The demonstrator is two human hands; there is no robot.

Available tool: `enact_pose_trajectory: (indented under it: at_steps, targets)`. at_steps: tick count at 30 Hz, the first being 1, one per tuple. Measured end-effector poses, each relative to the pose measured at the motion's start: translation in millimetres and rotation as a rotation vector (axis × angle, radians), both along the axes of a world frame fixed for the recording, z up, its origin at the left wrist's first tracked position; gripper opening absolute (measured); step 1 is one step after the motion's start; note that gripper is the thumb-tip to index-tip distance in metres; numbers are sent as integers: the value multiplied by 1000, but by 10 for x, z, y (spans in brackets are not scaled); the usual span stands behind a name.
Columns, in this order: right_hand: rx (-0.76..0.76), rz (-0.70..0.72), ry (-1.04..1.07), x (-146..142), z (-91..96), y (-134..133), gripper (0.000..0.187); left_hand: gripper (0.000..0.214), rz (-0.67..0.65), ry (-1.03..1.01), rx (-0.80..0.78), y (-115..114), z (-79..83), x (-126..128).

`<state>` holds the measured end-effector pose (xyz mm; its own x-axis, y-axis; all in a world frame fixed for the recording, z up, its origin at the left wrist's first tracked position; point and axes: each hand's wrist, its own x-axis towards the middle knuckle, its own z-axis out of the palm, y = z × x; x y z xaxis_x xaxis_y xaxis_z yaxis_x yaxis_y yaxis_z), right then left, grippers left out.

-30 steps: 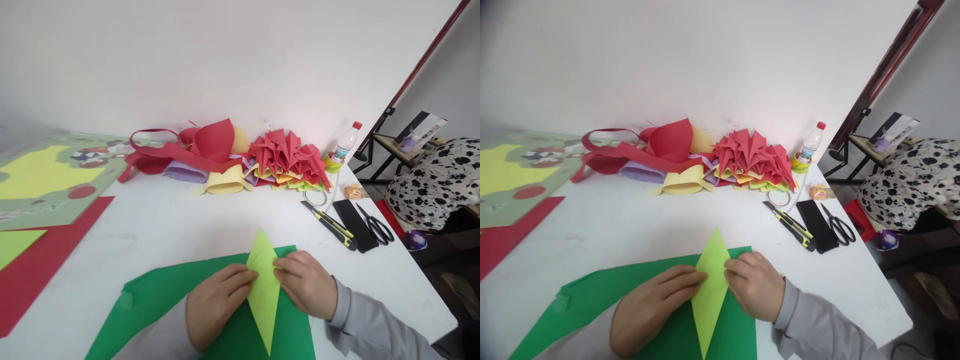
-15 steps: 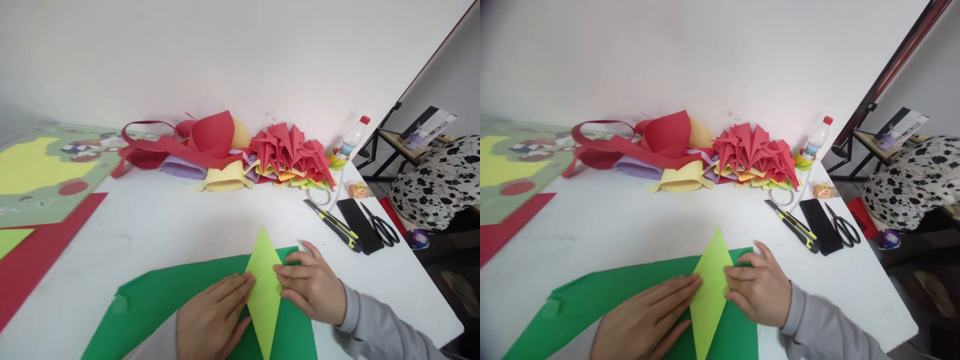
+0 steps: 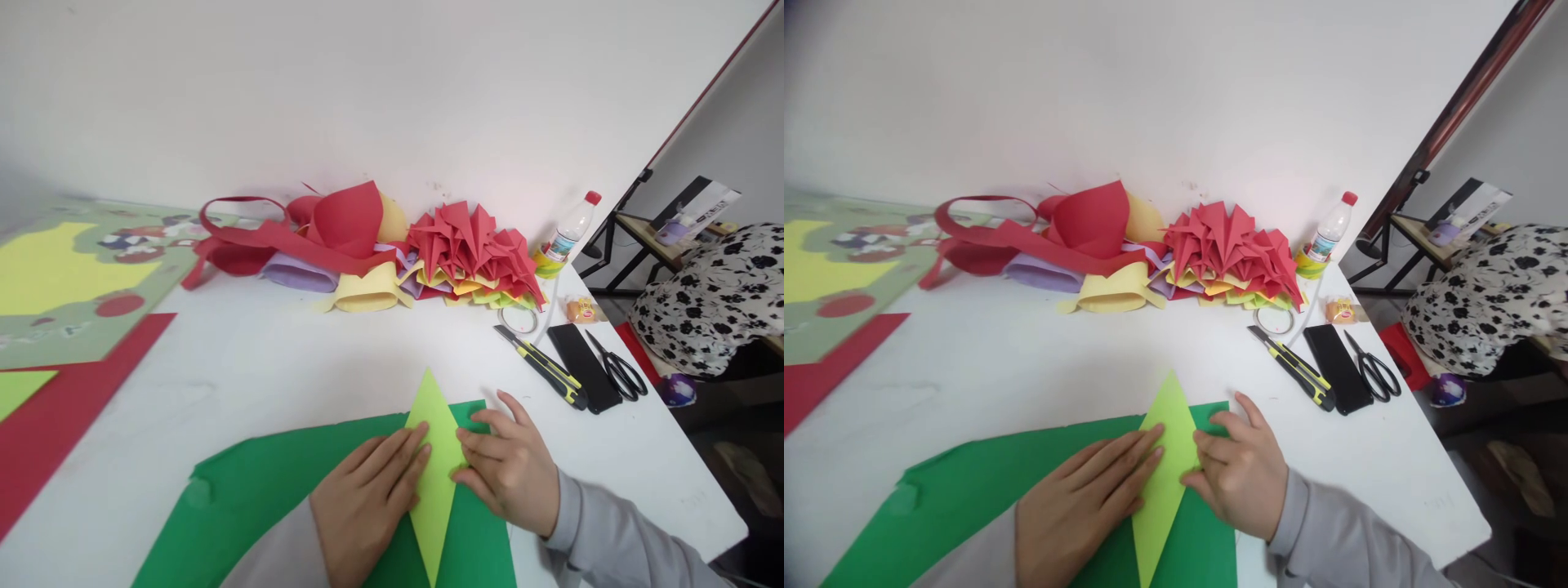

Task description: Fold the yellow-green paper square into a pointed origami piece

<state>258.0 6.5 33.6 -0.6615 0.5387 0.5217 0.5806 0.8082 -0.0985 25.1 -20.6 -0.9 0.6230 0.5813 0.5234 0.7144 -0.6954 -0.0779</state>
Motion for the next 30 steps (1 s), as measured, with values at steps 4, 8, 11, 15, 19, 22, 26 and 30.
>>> enact_pose_trajectory:
  at_steps: [4,8,11,15,19,22,26,30]
  targets:
    - [-50,2,113,11,-29,68,15,34,-54,-47,-11,59,96,-53]
    - [-50,56,114,3,15,88,10,30,-119,-143,-70,118,224,-134]
    - [-24,82,77,-15,65,61,10,23,-128,-166,-125,140,239,-174]
    - [11,73,55,-35,98,32,14,18,-136,-182,-157,149,197,-188]
    - [19,93,44,-26,98,38,14,16,-130,-166,-177,121,220,-172]
    - [8,111,18,-8,97,43,13,19,-131,-171,-177,94,285,-160]
    - [-7,128,-1,13,106,40,13,30,-158,-166,-153,105,327,-183]
    - [-15,156,-16,35,102,55,20,29,-184,-43,27,125,280,-222]
